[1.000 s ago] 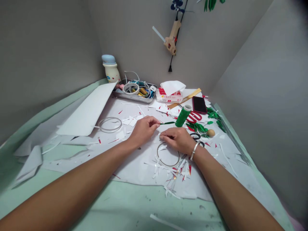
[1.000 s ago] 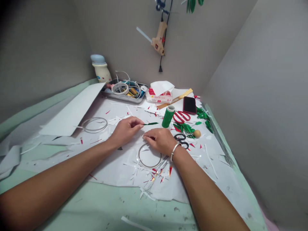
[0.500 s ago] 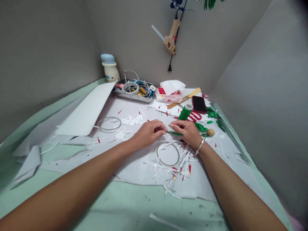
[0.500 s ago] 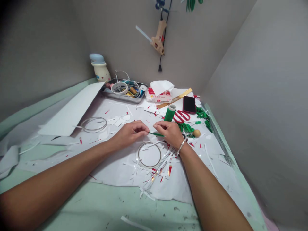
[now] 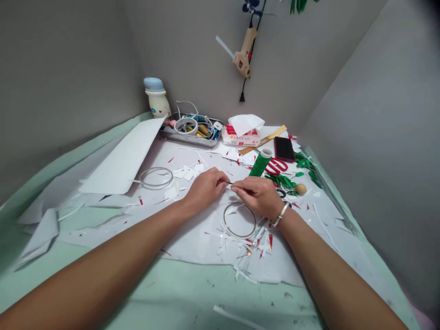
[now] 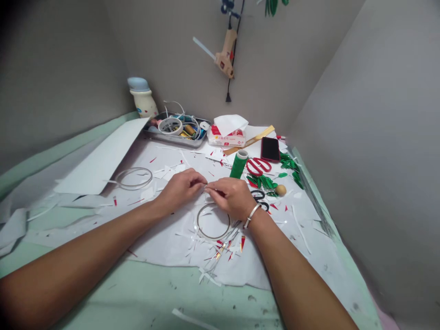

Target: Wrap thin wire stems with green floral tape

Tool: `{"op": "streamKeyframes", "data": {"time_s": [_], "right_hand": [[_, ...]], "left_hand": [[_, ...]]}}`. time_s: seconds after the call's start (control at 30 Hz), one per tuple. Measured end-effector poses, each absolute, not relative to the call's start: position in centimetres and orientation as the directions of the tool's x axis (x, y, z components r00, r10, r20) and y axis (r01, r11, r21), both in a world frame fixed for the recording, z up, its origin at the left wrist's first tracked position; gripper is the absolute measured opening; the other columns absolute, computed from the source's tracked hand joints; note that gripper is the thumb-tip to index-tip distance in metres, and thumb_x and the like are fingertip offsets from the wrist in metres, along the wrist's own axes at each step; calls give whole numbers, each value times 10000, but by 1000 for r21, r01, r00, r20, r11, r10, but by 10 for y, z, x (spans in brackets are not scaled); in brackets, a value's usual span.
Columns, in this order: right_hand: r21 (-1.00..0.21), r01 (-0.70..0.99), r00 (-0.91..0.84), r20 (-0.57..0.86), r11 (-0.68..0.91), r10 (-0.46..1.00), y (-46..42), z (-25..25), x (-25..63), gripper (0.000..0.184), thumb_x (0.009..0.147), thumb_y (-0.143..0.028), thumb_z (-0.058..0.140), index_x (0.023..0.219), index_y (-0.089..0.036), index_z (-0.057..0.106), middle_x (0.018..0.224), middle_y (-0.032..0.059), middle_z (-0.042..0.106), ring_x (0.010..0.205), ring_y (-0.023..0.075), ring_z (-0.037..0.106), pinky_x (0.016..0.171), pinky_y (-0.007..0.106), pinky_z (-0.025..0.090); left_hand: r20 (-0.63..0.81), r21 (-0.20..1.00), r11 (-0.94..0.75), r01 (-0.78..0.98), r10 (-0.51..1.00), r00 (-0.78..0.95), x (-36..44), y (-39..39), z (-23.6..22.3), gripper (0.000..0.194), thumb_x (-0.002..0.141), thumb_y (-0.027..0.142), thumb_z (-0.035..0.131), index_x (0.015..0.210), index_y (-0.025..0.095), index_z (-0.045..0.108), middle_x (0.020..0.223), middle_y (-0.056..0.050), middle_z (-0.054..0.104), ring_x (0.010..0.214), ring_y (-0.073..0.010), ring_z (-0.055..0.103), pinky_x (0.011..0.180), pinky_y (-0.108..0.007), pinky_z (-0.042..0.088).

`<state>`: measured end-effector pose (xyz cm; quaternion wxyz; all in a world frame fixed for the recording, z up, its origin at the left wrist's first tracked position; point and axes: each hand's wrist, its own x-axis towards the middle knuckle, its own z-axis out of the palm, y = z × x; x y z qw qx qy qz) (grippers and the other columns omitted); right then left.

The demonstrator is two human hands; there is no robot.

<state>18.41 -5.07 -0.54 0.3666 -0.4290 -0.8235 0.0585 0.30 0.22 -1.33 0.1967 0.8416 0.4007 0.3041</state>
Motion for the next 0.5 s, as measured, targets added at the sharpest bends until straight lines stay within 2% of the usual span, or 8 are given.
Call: {"op": "streamKeyframes", "data": {"time_s": [0.13, 0.2, 0.27, 0.37, 0.5], "right_hand": [[-568, 634, -163, 565, 525, 809, -44, -8, 195, 183, 843, -267, 566, 825, -184, 728, 780, 30, 718, 668, 131, 620, 638, 229, 459], [-658, 610, -44, 528, 442, 848, -39, -12, 201, 190, 821, -302, 591, 802, -172, 728, 753, 25, 714, 619, 126, 596, 586, 225, 447], [-720, 582, -9, 460, 379, 888, -34, -16, 206, 214, 811, -335, 599, 802, -165, 728, 722, 18, 706, 589, 123, 578, 558, 223, 436], [-744, 572, -51, 389, 346, 920, -32, -20, 208, 227, 806, -346, 598, 814, -164, 733, 740, 21, 714, 632, 138, 605, 583, 228, 448], [-653, 636, -212, 366, 412, 906, -37, -19, 198, 196, 824, -287, 573, 848, -188, 740, 770, 17, 727, 673, 143, 637, 622, 227, 460]], "left_hand": [[319, 557, -697, 452, 681, 659, 4, -3, -12, 154, 798, 148, 532, 840, 182, 676, 812, -22, 621, 765, -141, 566, 732, -273, 431], [308, 617, -689, 381, 657, 689, 5, -6, -9, 139, 797, 150, 538, 836, 176, 668, 825, -23, 629, 785, -137, 569, 731, -262, 432], [298, 696, -634, 338, 682, 668, 6, -8, -5, 126, 796, 169, 545, 828, 175, 667, 835, -21, 637, 781, -130, 571, 723, -254, 435], [273, 806, -513, 297, 766, 583, 5, -8, -2, 127, 797, 237, 564, 840, 167, 661, 826, -17, 651, 739, -123, 570, 696, -250, 443], [254, 867, -406, 290, 859, 444, 5, -3, -1, 177, 803, 294, 572, 877, 152, 647, 791, -20, 661, 684, -120, 574, 652, -247, 450]]}}
